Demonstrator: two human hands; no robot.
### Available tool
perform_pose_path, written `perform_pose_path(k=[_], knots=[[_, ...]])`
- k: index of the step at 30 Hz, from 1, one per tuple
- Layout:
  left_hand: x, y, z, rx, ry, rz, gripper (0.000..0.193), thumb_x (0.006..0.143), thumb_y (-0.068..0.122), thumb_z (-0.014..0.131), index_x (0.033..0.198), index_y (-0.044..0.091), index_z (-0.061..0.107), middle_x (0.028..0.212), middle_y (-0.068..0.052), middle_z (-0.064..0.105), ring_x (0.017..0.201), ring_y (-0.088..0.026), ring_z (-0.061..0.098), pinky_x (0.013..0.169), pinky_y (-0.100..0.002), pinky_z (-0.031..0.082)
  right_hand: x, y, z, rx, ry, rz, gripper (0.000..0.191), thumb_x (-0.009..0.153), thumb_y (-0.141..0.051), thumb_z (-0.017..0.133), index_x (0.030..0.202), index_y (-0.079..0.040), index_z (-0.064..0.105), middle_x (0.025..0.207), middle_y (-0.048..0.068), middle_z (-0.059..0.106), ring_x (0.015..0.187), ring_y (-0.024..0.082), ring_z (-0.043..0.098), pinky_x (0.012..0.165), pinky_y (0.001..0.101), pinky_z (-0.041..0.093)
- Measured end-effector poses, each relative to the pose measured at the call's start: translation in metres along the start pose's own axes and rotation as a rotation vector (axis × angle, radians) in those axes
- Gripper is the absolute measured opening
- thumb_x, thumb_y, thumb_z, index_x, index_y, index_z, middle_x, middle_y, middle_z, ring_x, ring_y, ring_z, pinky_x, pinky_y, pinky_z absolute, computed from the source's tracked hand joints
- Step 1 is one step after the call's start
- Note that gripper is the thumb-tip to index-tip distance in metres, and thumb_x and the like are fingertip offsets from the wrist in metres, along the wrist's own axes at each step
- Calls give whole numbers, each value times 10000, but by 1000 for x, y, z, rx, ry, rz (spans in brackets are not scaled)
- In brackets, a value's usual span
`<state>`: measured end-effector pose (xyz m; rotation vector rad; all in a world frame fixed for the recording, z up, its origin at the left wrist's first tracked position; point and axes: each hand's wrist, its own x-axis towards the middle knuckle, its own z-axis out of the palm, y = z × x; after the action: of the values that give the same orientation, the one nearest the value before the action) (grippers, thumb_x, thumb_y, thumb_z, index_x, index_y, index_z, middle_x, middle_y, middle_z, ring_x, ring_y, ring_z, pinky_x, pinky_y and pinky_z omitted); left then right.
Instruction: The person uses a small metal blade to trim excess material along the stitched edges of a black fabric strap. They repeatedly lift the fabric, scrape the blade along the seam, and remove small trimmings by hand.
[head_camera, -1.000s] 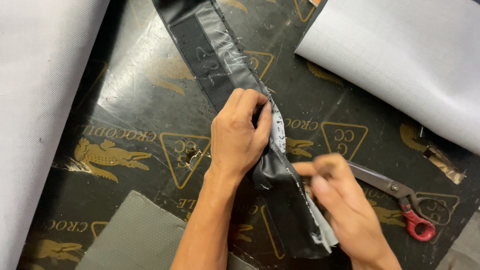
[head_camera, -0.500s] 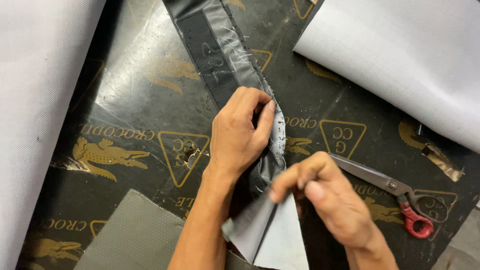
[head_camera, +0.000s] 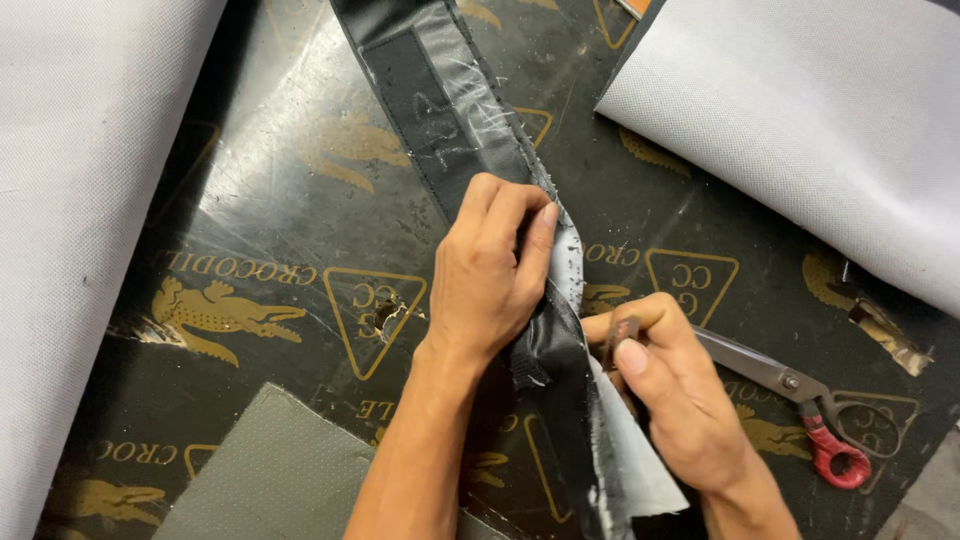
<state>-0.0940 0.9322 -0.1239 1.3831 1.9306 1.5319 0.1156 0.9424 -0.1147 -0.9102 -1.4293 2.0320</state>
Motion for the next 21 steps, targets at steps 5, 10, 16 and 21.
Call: perform_pose_path(k=[5,10,16,21], knots=[[-1,1,3,-41,7,1,57,1010,91,686,1032,51,652,964,-85,596,729,-220,627,661,-341,508,4,6,-2,126,-91,-33,203,1075,-211,505,1135,-23,458,1202,200,645,1031,163,566,985,328,474],[2,-3,-3,-117,1,63,45,1011,72,698,1033,51,666,949,-64,610,764,-179,622,686,-312,514,14,4,-6,-146,10,-132,171,1060,-150,501,1109,11,536,1043,139,667,920,114,569,870,282,504],[3,-5,-3,-120,-19,42,73,985,89,744,1019,60,687,912,-41,619,742,-140,607,669,-288,504,21,-29,-14,-740,336,-279,167,1029,-113,507,993,27,590,830,9,710,590,24,501,554,206,442],[5,9,-1,-149,-26,55,176,964,108,755,1112,57,674,988,-54,610,741,-150,590,670,-293,513,12,-40,-20,-814,360,-146,190,1025,-125,539,1018,20,663,644,-3,592,560,36,441,523,220,356]])
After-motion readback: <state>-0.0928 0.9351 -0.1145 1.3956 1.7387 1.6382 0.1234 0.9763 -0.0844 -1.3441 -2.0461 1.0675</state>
